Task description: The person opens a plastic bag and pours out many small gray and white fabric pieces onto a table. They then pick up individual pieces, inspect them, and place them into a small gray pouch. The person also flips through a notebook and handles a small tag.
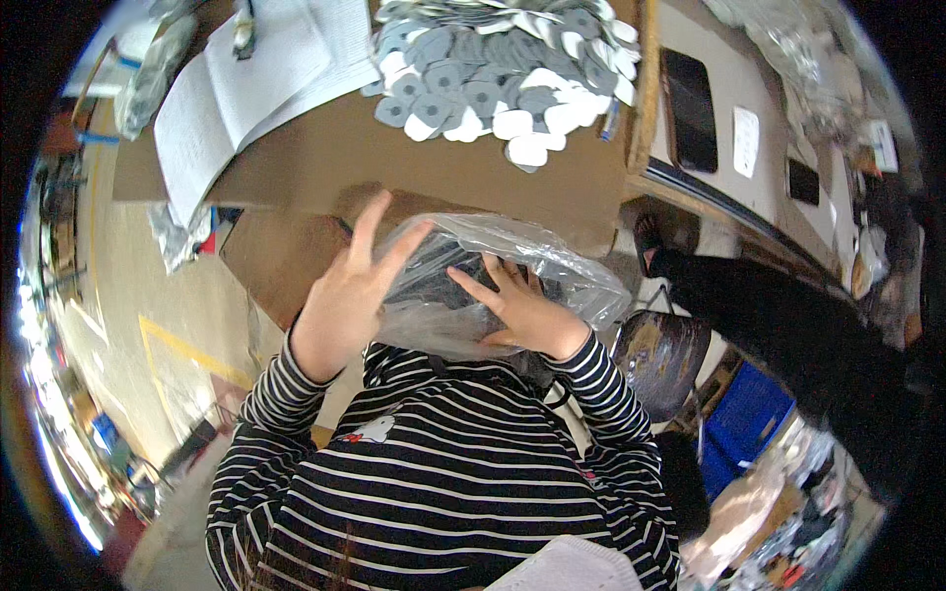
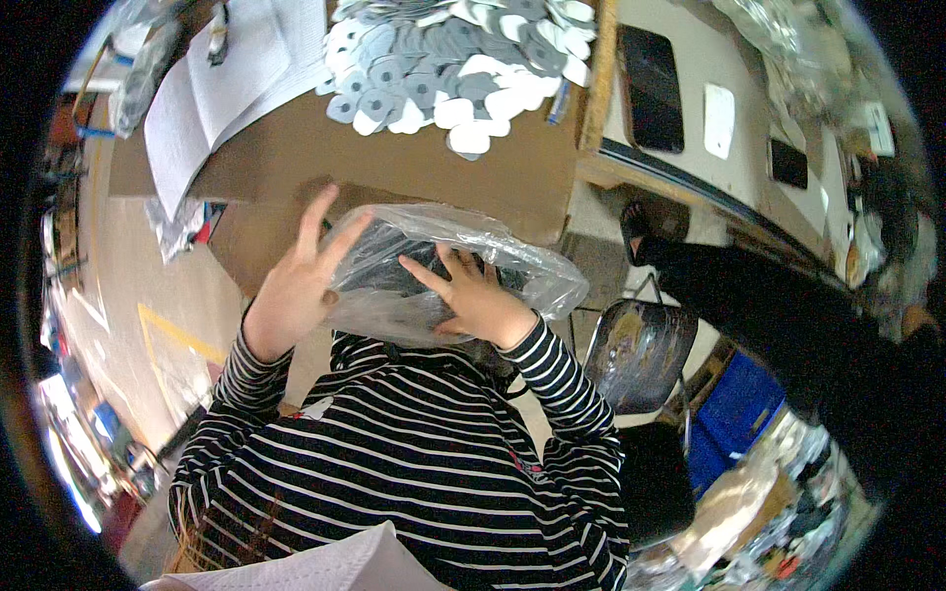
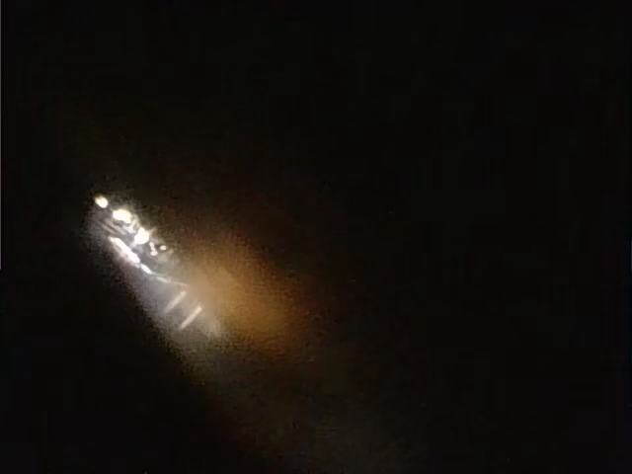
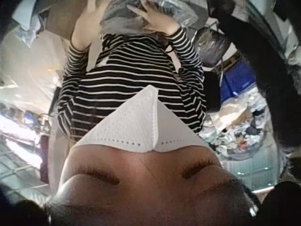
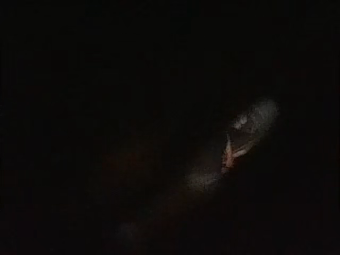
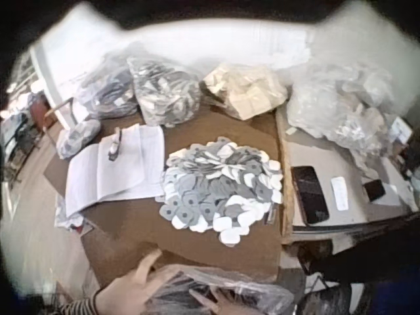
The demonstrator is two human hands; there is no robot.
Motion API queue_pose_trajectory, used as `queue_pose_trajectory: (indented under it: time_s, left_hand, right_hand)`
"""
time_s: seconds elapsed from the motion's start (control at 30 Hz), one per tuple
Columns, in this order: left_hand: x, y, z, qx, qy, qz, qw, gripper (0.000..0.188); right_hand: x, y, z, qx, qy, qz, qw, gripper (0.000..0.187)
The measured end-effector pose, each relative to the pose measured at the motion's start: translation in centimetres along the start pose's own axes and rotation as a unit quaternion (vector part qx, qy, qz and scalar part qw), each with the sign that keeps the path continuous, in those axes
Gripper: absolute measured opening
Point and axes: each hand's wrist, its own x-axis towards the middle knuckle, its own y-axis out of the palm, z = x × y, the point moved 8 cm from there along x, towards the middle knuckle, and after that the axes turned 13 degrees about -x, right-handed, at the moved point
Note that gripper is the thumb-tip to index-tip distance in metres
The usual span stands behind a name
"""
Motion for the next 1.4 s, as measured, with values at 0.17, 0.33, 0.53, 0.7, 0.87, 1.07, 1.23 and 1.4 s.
queue_pose_trajectory:
  time_s: [0.17, 0.33, 0.53, 0.7, 0.87, 1.07, 1.23, 1.4]
  left_hand:
    - [-2.2, 0.3, -3.8, -0.057, 0.194, -0.094, 0.975, 0.054]
    - [1.8, 9.6, 3.3, -0.175, 0.142, -0.116, 0.967, 0.048]
    - [1.2, 9.1, 10.0, 0.028, -0.025, -0.042, 0.998, 0.089]
    - [1.7, 7.9, 2.4, 0.052, 0.018, -0.072, 0.996, 0.053]
    - [-0.7, 12.9, 2.4, -0.003, 0.021, 0.152, 0.988, 0.033]
    - [-1.9, 12.0, 4.9, -0.063, 0.015, 0.272, 0.96, 0.041]
    - [2.5, 8.8, 3.2, -0.191, 0.087, 0.109, 0.972, 0.049]
    - [4.2, 10.2, 3.1, 0.03, 0.15, 0.036, 0.988, 0.077]
  right_hand:
    - [2.3, -0.3, 2.0, -0.069, -0.056, -0.104, 0.991, 0.084]
    - [3.0, 3.7, -1.0, -0.015, -0.144, -0.09, 0.985, 0.084]
    - [-6.8, -1.8, 0.1, -0.067, -0.08, 0.066, 0.992, 0.091]
    - [-5.0, -2.7, 0.0, -0.007, -0.049, 0.055, 0.997, 0.073]
    - [0.4, -3.0, -0.6, -0.042, -0.135, -0.166, 0.976, 0.075]
    - [1.4, -1.7, -6.0, 0.001, -0.02, -0.102, 0.995, 0.095]
    - [-1.4, -1.5, -4.4, -0.055, 0.062, -0.044, 0.996, 0.095]
    - [-3.9, -1.7, -4.4, 0.001, 0.075, -0.045, 0.996, 0.091]
